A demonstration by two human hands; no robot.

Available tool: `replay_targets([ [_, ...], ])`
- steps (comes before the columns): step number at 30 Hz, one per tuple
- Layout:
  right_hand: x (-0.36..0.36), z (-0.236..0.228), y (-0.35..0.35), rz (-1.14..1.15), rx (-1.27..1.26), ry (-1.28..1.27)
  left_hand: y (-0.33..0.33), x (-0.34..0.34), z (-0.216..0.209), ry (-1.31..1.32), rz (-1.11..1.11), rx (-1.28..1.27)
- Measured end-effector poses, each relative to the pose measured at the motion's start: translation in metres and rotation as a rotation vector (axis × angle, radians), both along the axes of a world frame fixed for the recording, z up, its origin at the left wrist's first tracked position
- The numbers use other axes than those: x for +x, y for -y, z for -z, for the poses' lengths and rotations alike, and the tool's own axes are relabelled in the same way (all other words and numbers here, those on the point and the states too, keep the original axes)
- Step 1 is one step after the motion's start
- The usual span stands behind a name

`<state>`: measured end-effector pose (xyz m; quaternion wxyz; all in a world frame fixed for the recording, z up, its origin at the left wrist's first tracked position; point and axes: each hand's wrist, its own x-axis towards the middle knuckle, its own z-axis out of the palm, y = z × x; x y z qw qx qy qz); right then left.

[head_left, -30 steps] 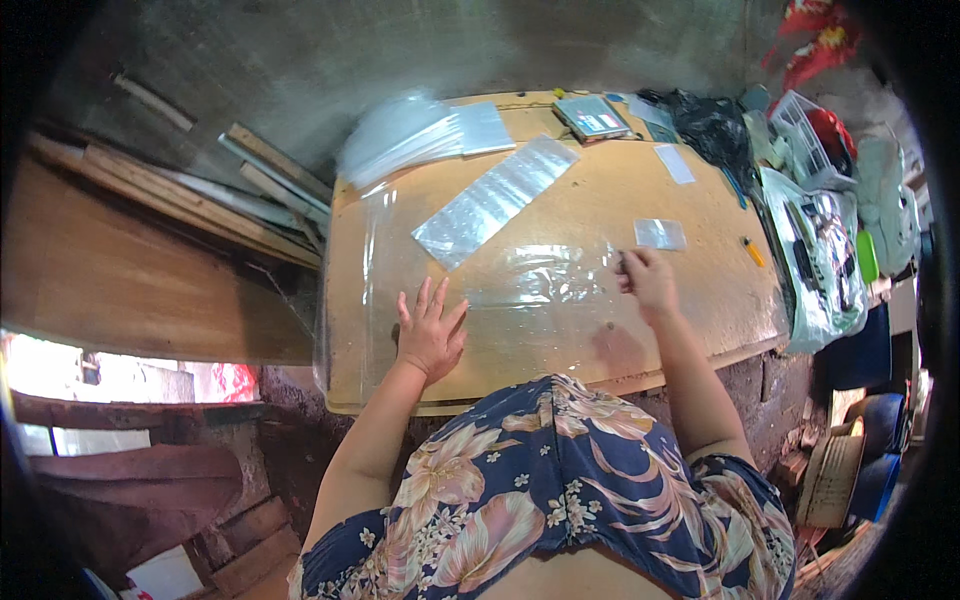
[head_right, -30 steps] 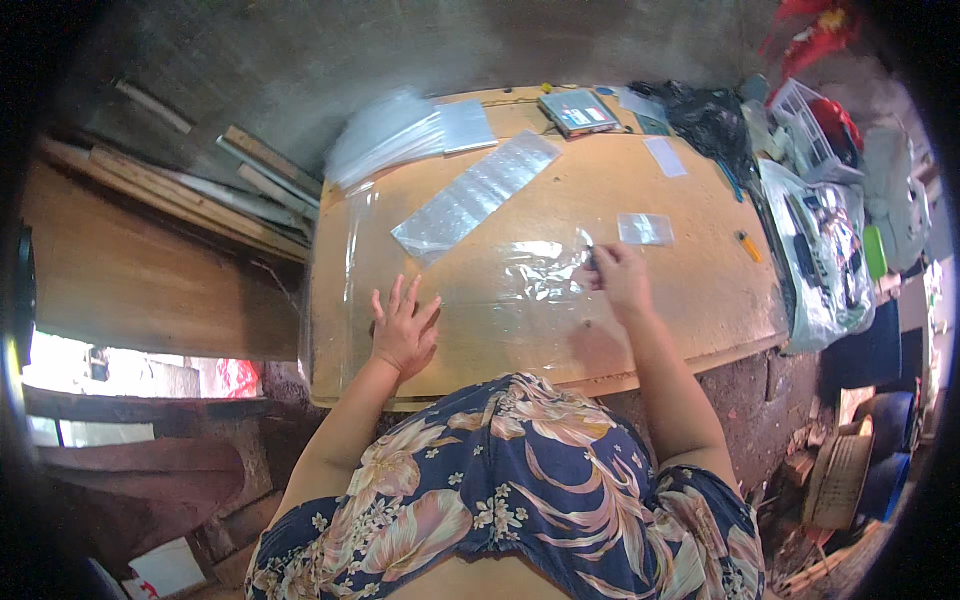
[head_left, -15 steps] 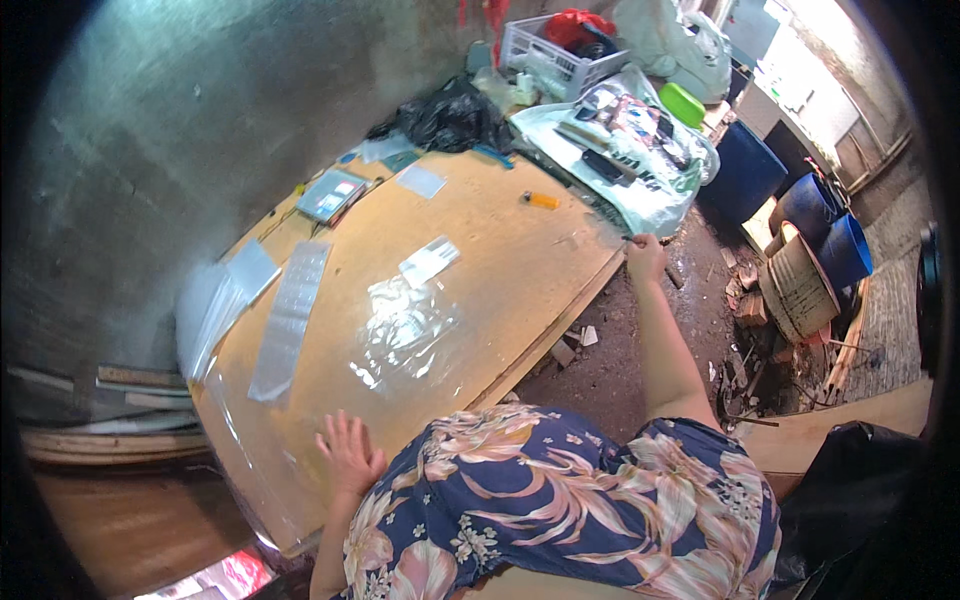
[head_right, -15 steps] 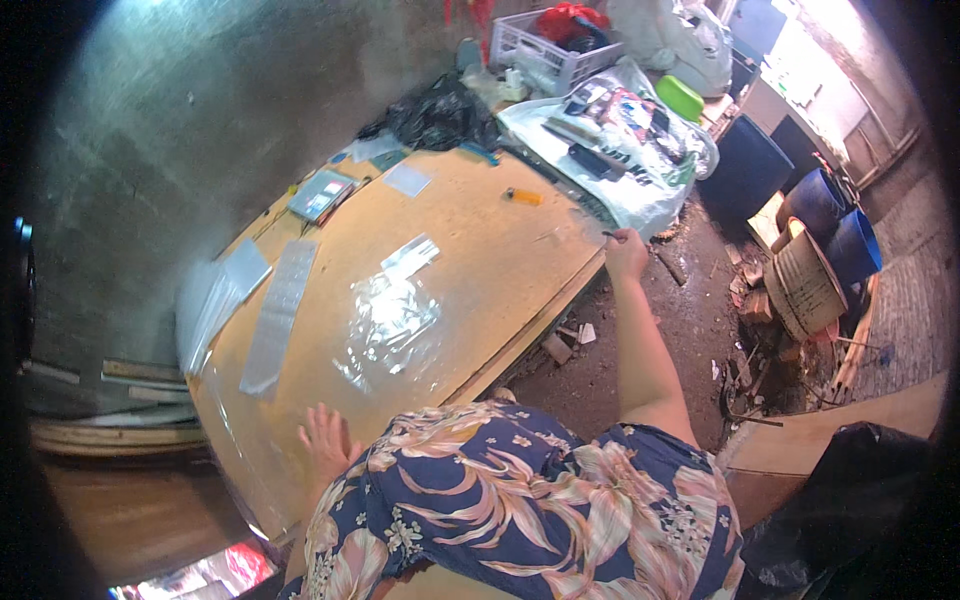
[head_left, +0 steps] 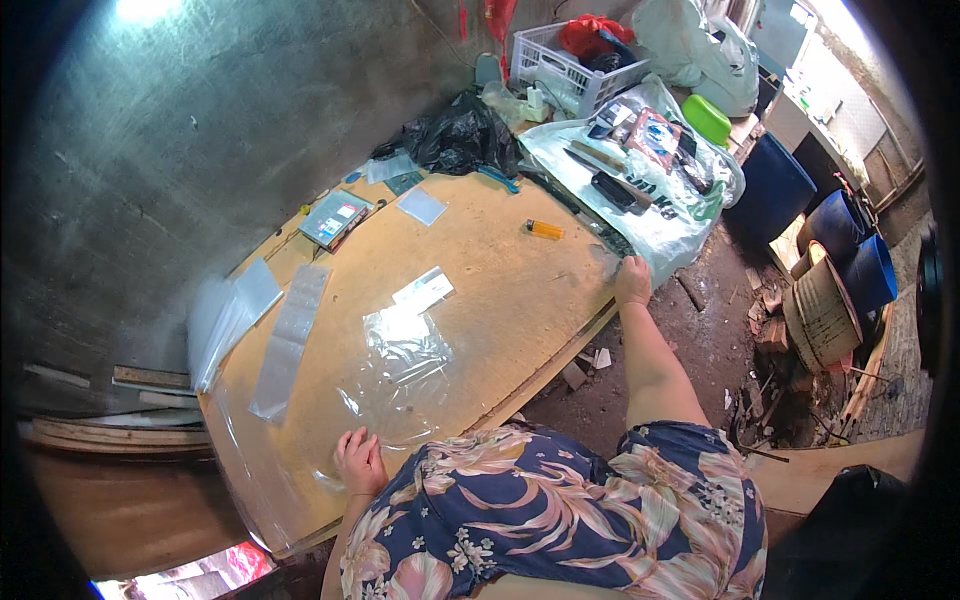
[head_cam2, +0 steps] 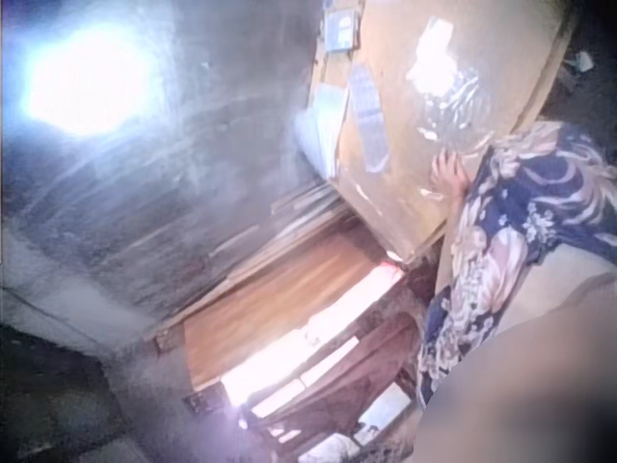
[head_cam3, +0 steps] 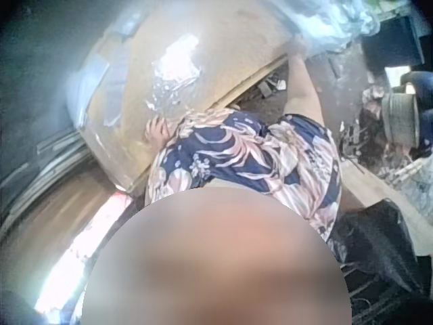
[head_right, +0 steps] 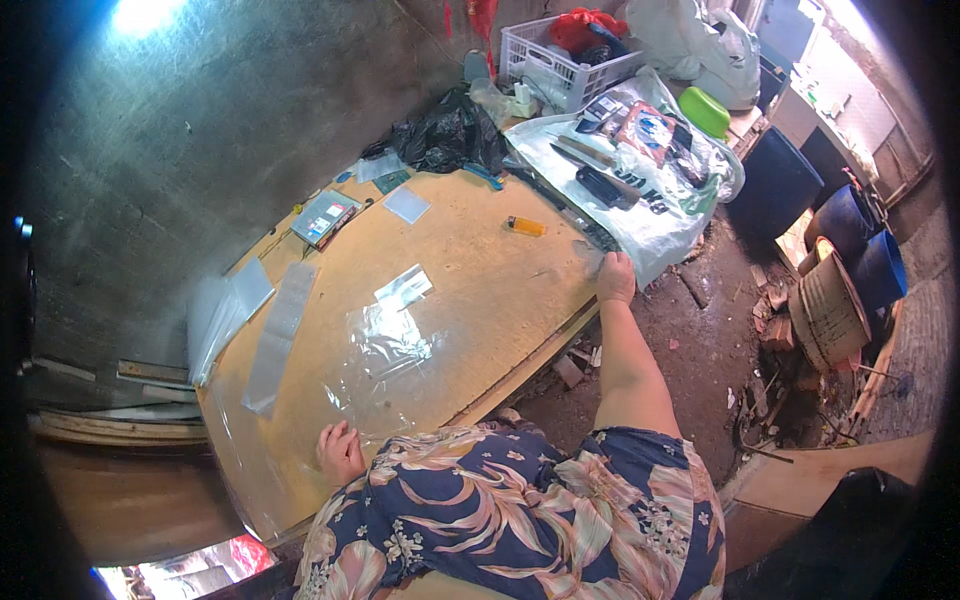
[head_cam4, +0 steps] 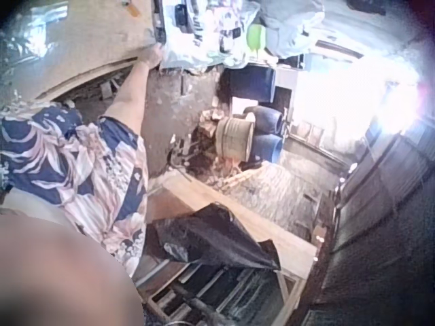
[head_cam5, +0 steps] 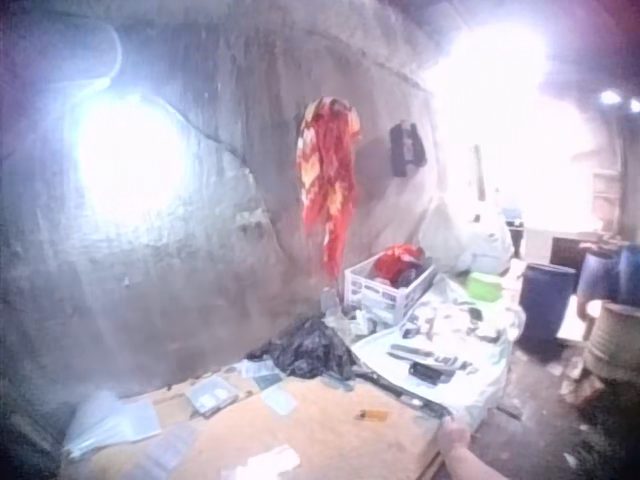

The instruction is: The person repeatedly places small rectangular items into clear plastic pouches on a wooden table, folds the top edges, and sets the sealed pouches aside. The process is repeated multiple times with similar items.

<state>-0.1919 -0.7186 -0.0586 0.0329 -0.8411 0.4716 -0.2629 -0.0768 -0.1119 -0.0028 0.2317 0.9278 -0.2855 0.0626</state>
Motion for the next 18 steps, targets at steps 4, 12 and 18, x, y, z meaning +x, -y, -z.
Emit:
replay_targets([
  [4,-0.004,0.001,-0.002,-0.117,-0.036,0.055,-0.001,0.005,0.014,0.068,-0.027,-0.077],
  [12,0.080,-0.108,-0.212,-0.865,0.416,0.175,0.025,0.027,-0.031,0.228,-0.058,-0.003],
  [18,0.139,-0.201,-0.375,-1.586,0.365,-0.522,0.015,0.016,-0.152,-0.237,-0.062,-0.018],
])
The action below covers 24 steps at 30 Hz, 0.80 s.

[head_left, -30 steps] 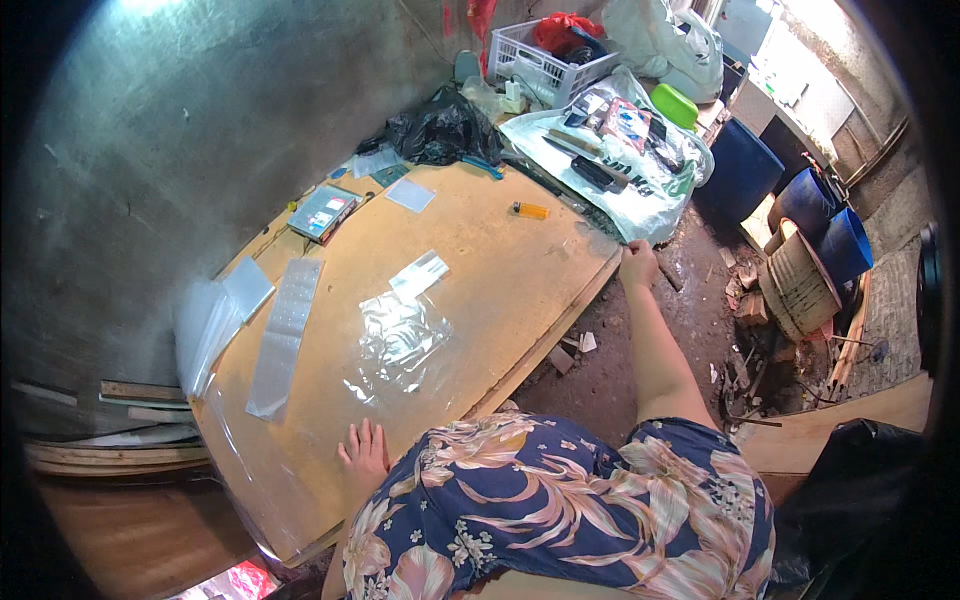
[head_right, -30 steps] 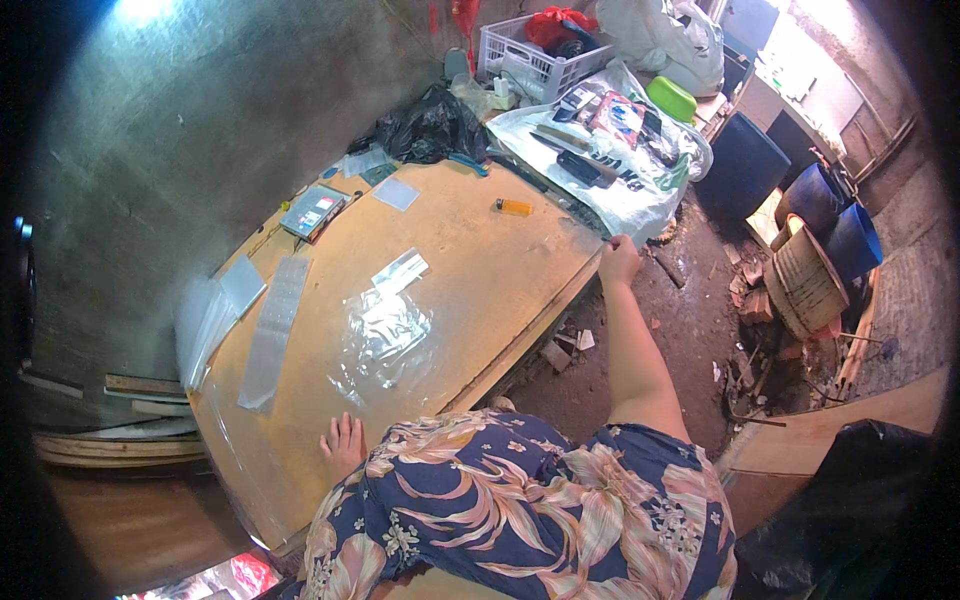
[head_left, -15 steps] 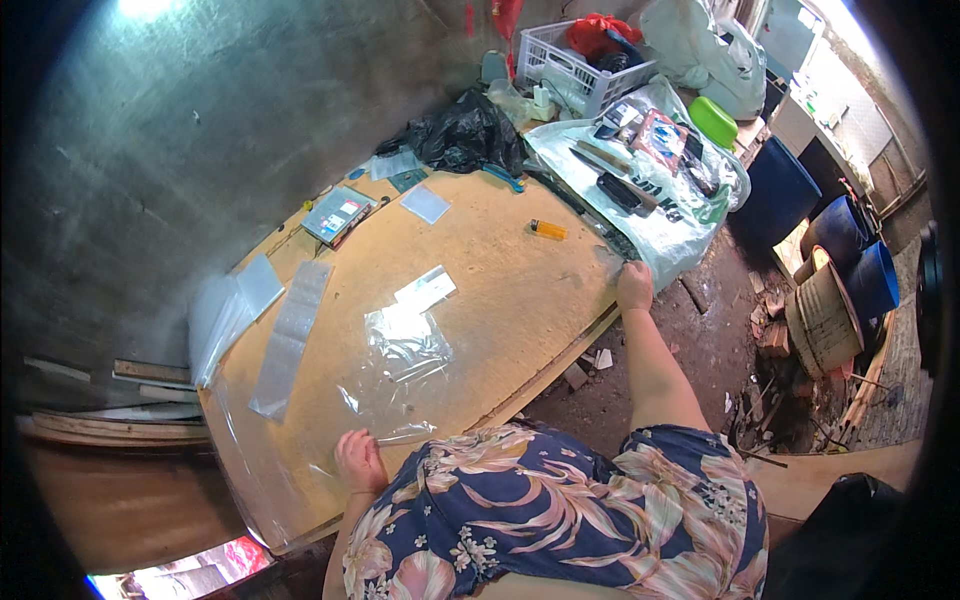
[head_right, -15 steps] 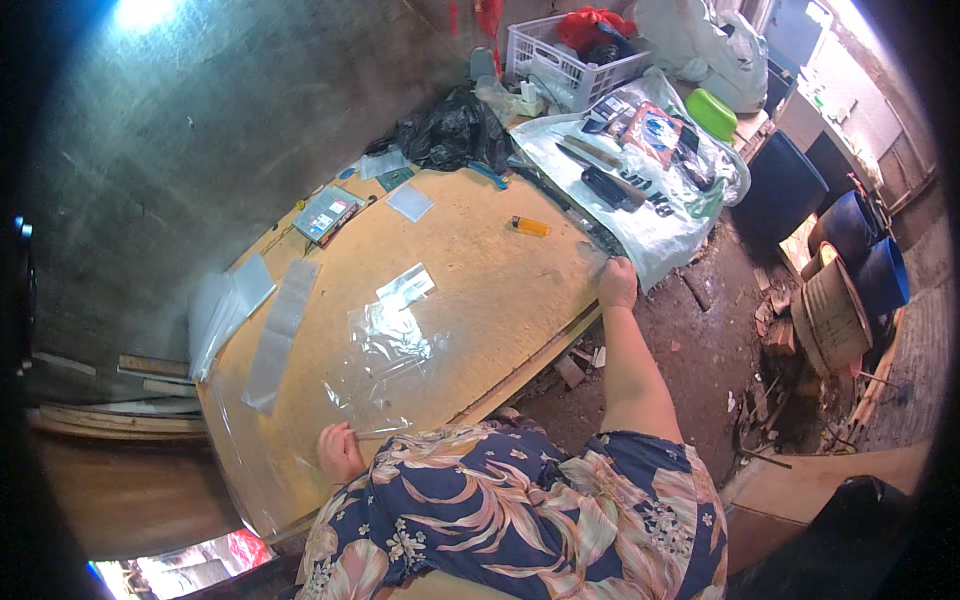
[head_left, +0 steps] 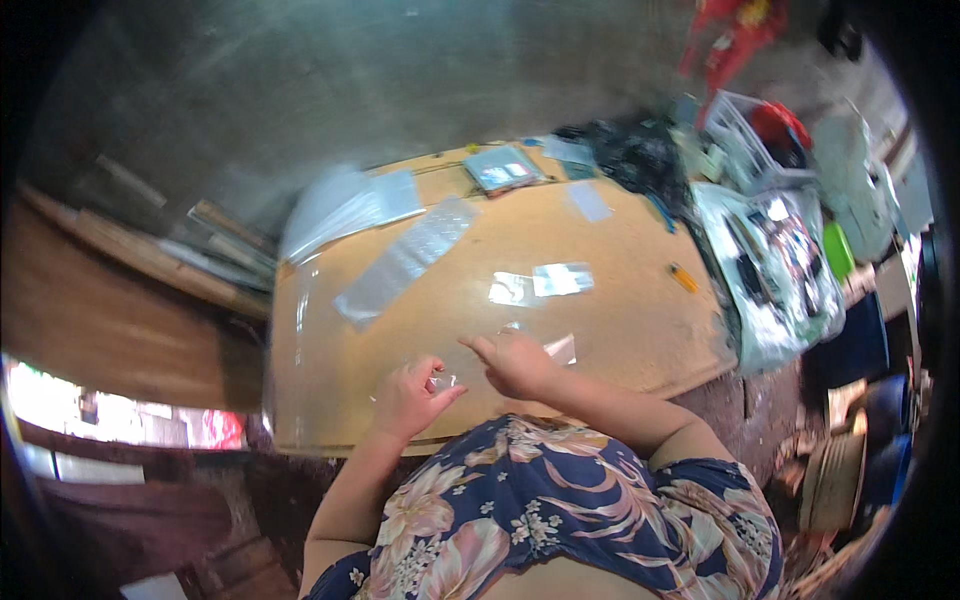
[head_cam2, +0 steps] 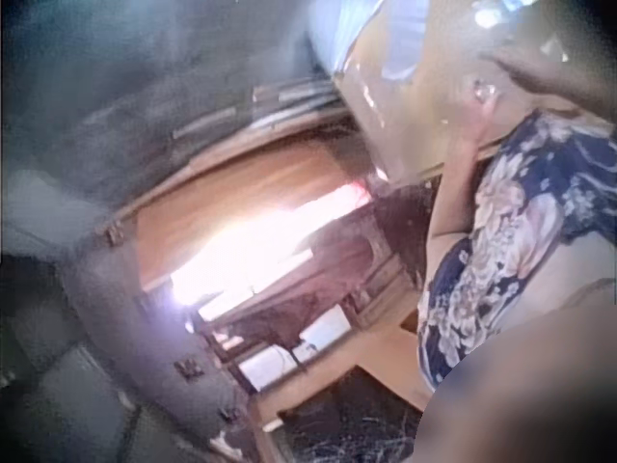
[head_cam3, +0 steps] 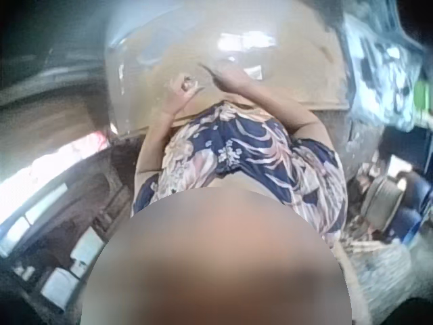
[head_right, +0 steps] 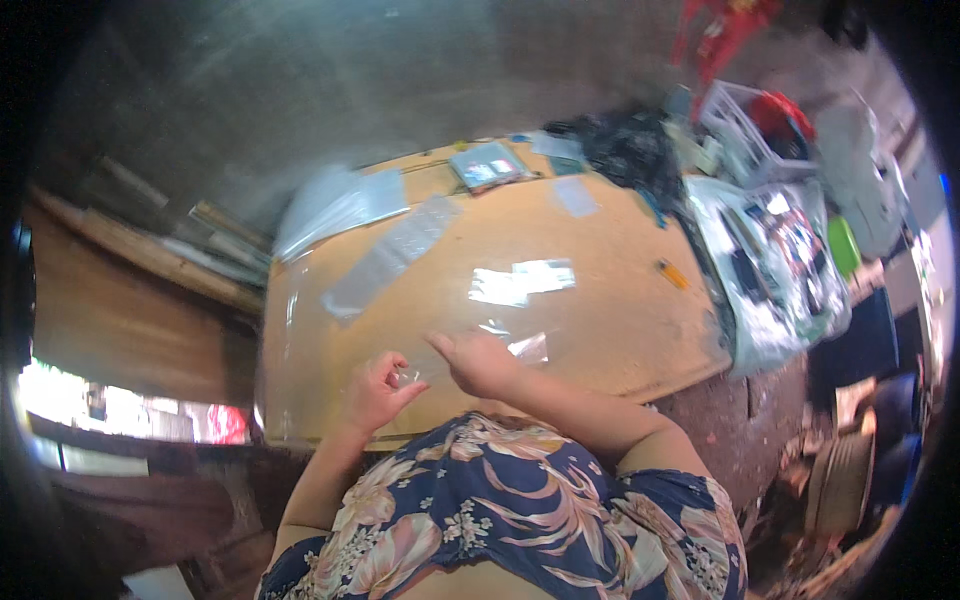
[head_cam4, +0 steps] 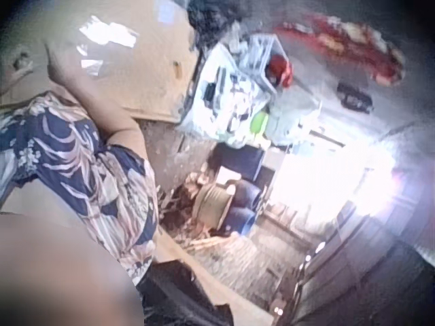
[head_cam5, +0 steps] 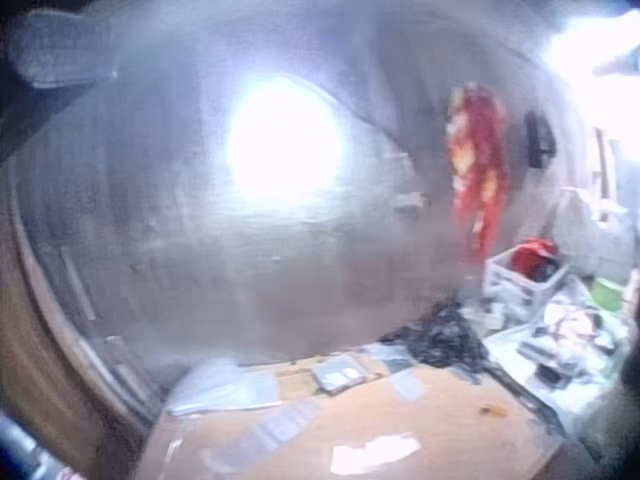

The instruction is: The person repeatedly places small rectangular items into clear plastic pouches on a wooden table, folds the top edges, and sets the sealed pouches aside. The process is repeated multiple times with similar items.

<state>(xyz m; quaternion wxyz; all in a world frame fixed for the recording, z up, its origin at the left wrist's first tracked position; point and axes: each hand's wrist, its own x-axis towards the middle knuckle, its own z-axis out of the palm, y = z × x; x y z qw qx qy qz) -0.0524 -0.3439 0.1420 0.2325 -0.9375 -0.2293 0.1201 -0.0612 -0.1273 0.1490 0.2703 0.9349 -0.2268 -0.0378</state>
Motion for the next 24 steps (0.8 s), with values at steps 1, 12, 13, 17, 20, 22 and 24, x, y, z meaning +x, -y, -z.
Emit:
replay_targets([
  [1,0.006,-0.012,-0.007,-0.026,0.059,-0.026,-0.021,-0.002,-0.020,-0.084,0.018,0.005],
  [12,0.147,0.001,-0.182,-0.312,-0.224,-0.008,-0.218,0.009,-0.030,0.079,-0.478,0.417],
  [13,0.165,-0.001,-0.207,-0.250,-0.044,0.125,-0.234,0.019,-0.039,0.171,-0.586,0.500],
  [17,0.213,-0.017,-0.278,-0.142,0.535,0.797,-0.275,0.020,-0.072,0.643,-0.776,0.679],
  [20,0.229,-0.008,-0.298,-0.180,0.696,0.982,-0.275,0.007,-0.062,0.628,-0.744,0.698],
  [22,0.235,0.015,-0.301,-0.163,0.655,0.896,-0.271,0.002,-0.040,0.529,-0.693,0.699],
  [24,0.241,0.046,-0.296,-0.135,0.567,0.675,-0.263,0.008,-0.009,0.429,-0.633,0.693],
])
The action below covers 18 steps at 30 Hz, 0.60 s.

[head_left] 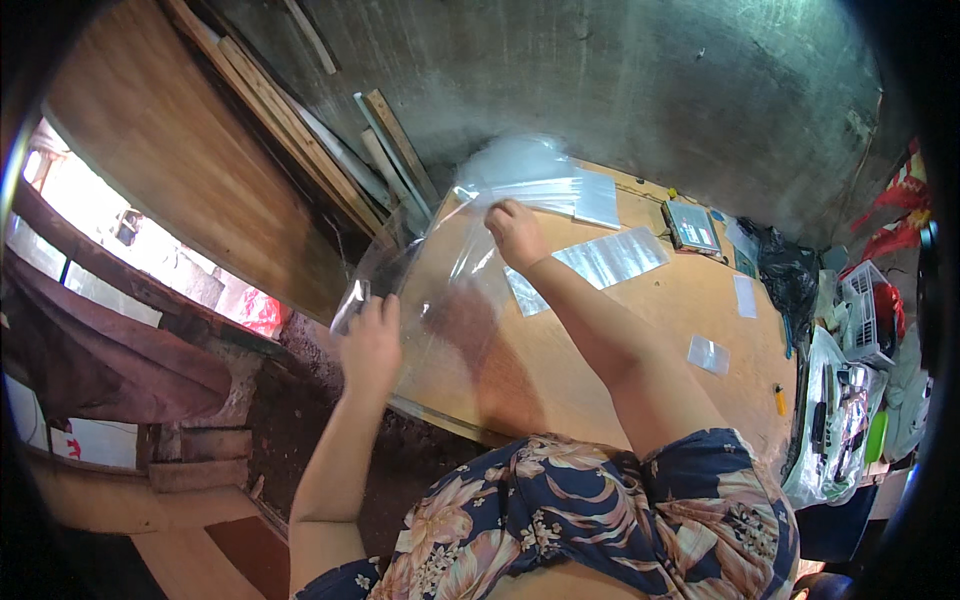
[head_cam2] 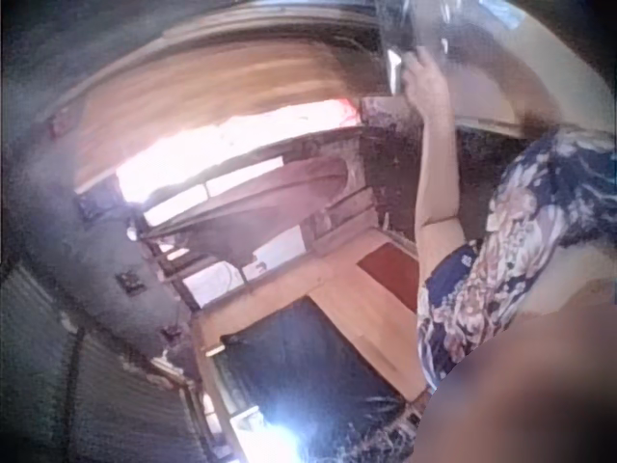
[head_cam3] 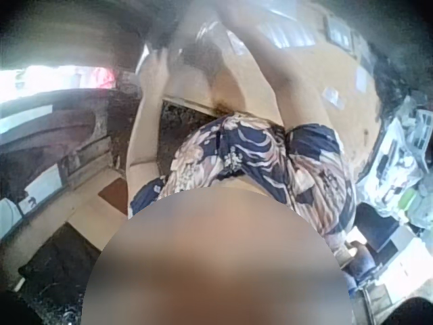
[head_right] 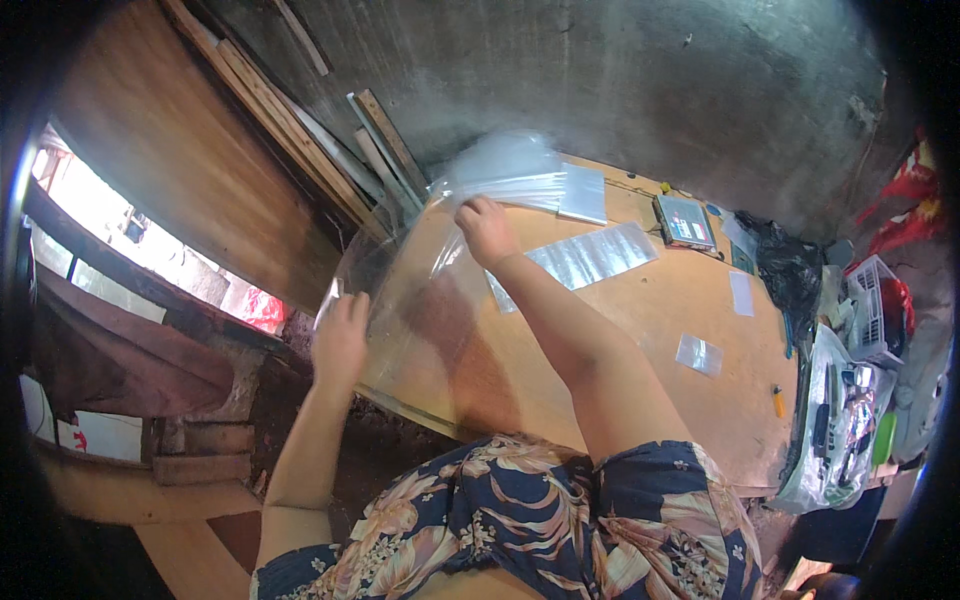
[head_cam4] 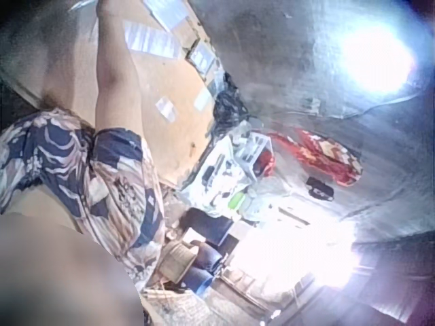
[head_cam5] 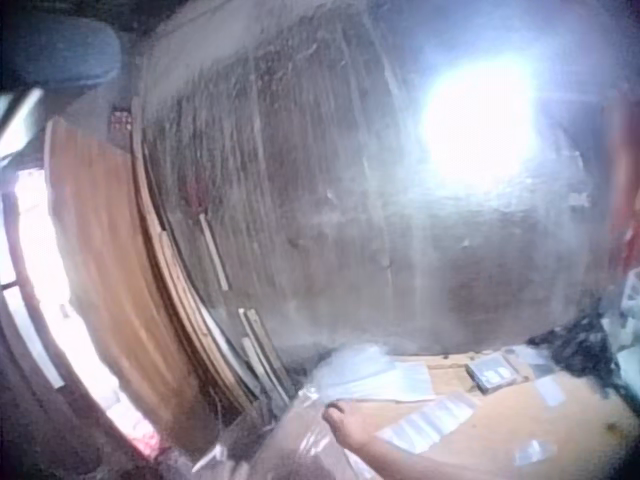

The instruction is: The person repeatedly places small rectangular items into clear plastic pouches on a wooden table, folds the top edges, and sets the sealed pouches aside. The process is repeated multiple times with similar items.

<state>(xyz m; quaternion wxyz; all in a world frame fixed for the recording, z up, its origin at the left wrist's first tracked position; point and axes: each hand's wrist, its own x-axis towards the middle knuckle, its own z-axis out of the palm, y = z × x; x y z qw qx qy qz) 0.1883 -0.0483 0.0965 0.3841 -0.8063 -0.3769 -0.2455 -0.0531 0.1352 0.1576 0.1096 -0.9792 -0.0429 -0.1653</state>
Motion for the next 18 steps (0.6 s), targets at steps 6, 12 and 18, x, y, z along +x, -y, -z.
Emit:
replay_targets([
  [6,-0.008,0.071,0.039,0.048,-0.265,-0.554,0.047,0.039,0.090,-0.566,-0.185,-0.429],
  [12,-0.051,0.100,0.098,0.004,-0.606,-0.515,0.070,0.056,0.118,-0.545,-0.277,-0.469],
  [18,-0.059,0.107,0.104,0.188,-0.388,-0.580,0.088,0.057,0.104,-0.496,-0.211,-0.416],
])
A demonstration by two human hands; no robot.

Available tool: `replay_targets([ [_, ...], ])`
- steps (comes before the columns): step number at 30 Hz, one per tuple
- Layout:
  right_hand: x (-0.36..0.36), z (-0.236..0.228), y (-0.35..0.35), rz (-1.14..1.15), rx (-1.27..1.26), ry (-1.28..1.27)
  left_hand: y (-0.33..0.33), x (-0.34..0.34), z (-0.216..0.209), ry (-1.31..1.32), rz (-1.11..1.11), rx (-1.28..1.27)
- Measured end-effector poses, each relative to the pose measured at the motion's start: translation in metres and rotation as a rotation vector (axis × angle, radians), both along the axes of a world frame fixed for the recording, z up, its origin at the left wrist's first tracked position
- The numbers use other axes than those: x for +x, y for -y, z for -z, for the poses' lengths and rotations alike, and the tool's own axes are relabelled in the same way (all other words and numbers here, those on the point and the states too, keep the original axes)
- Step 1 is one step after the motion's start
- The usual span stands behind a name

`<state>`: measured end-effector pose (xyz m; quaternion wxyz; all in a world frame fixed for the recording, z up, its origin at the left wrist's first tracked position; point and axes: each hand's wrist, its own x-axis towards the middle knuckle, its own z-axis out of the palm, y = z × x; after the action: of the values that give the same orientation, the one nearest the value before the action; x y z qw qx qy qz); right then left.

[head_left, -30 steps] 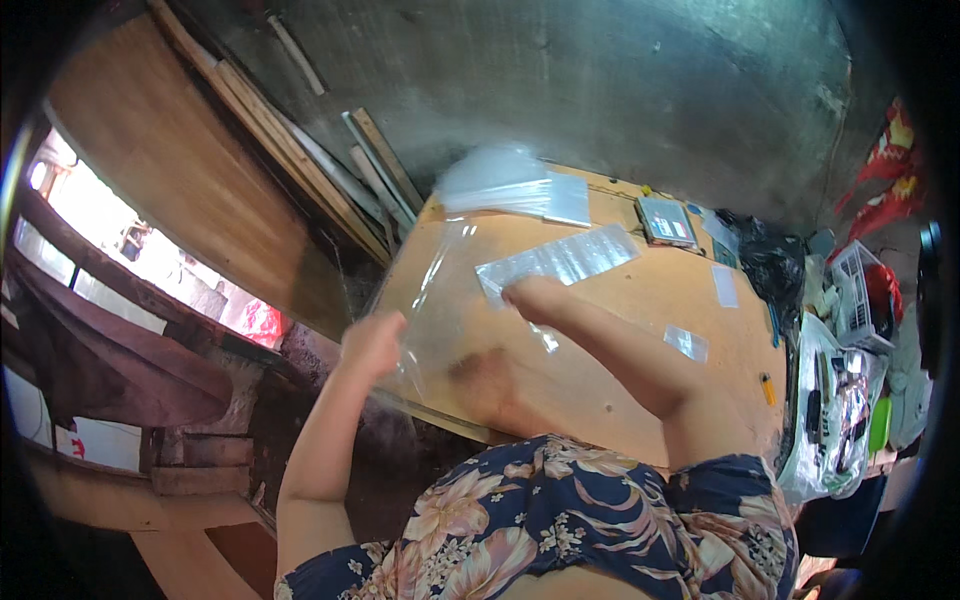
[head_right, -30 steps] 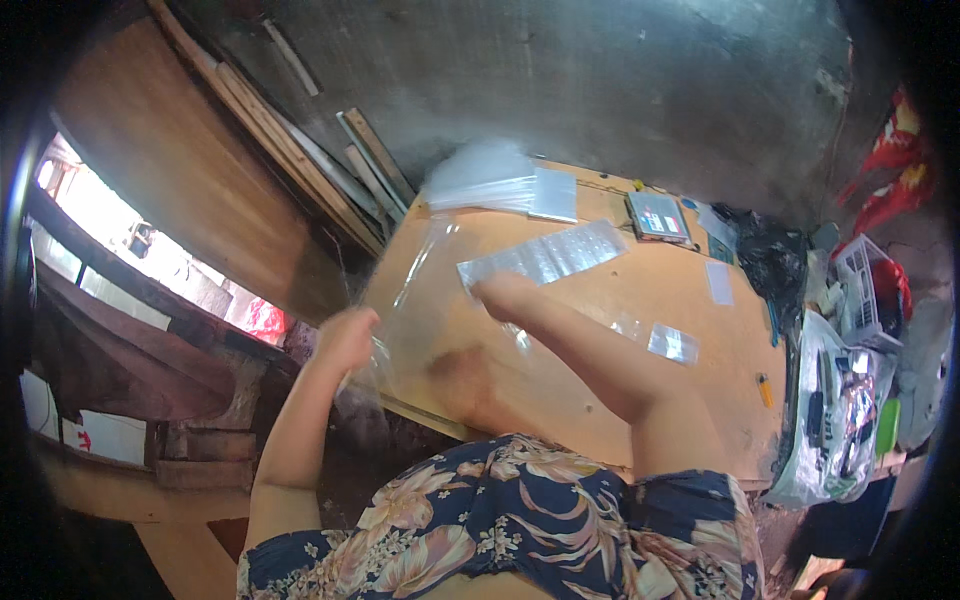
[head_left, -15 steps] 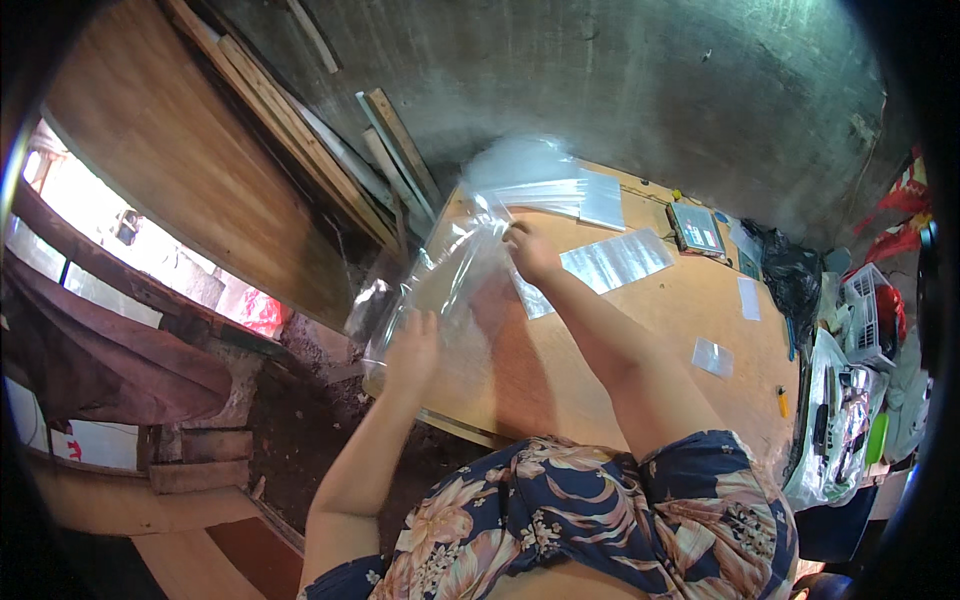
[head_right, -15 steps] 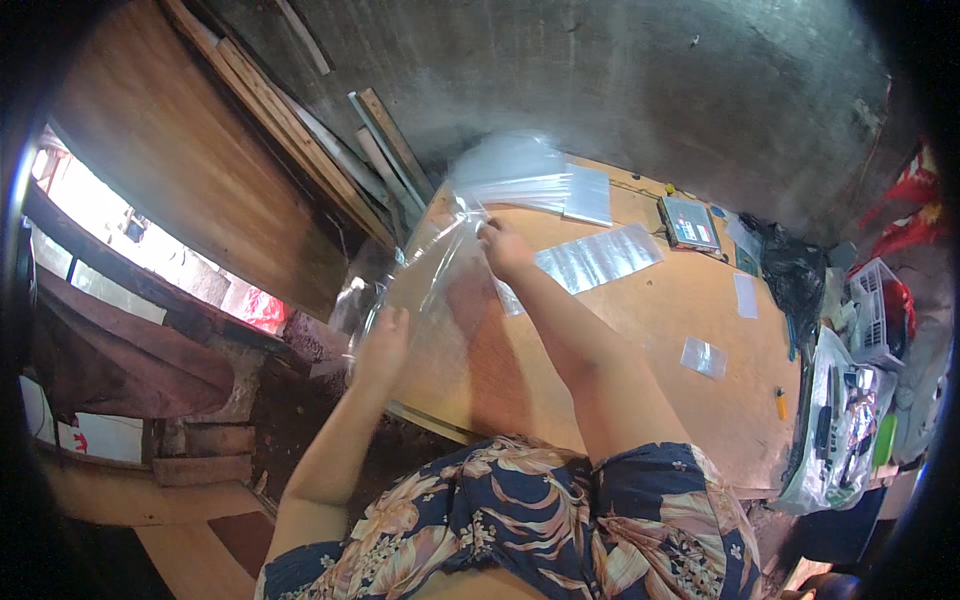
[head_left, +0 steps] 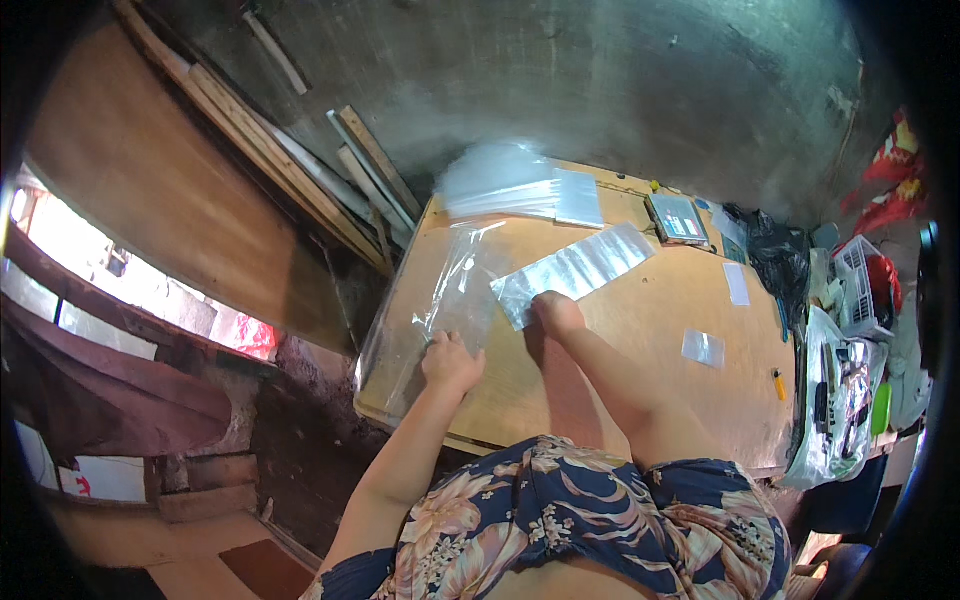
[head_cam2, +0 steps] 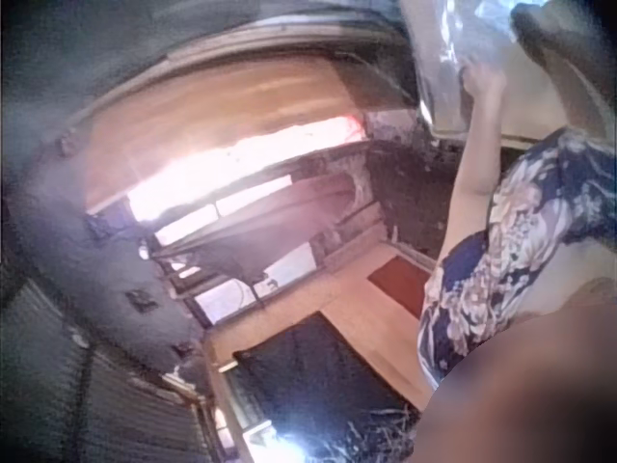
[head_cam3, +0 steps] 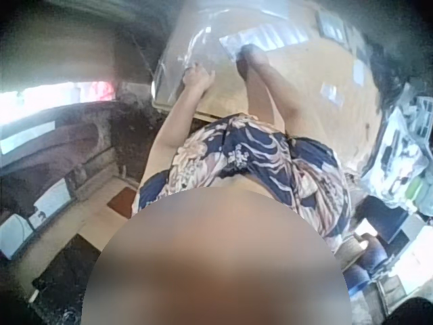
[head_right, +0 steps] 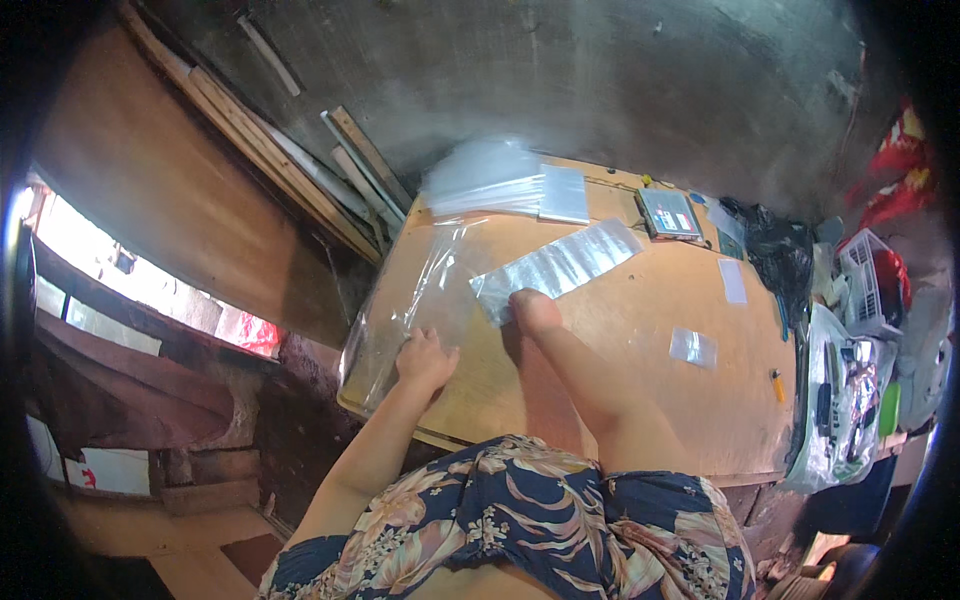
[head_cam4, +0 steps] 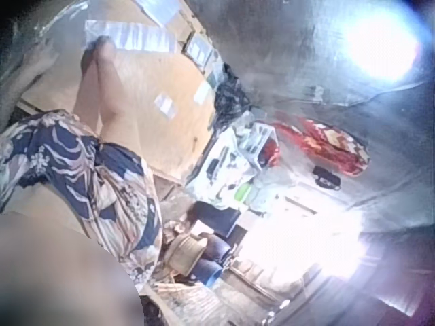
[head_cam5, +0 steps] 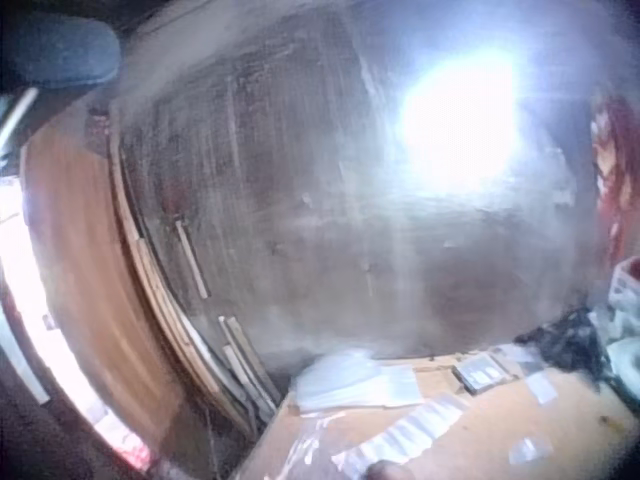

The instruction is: The person repeatedly places small rectangular items into clear plastic pouches on a wooden table, folds the top edges, and sets the sealed pouches aside. The process is repeated multiple times with similar items.

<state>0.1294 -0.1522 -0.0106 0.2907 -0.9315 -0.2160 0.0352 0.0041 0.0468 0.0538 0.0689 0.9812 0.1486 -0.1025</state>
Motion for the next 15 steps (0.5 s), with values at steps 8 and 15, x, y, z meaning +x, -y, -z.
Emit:
replay_targets([
  [8,-0.070,-0.060,0.038,0.148,0.341,-0.428,0.086,0.014,0.038,-0.190,-0.559,-1.595],
  [15,-0.071,-0.080,0.124,0.464,0.881,-0.401,0.114,0.022,0.086,-0.078,-0.715,-1.787],
])
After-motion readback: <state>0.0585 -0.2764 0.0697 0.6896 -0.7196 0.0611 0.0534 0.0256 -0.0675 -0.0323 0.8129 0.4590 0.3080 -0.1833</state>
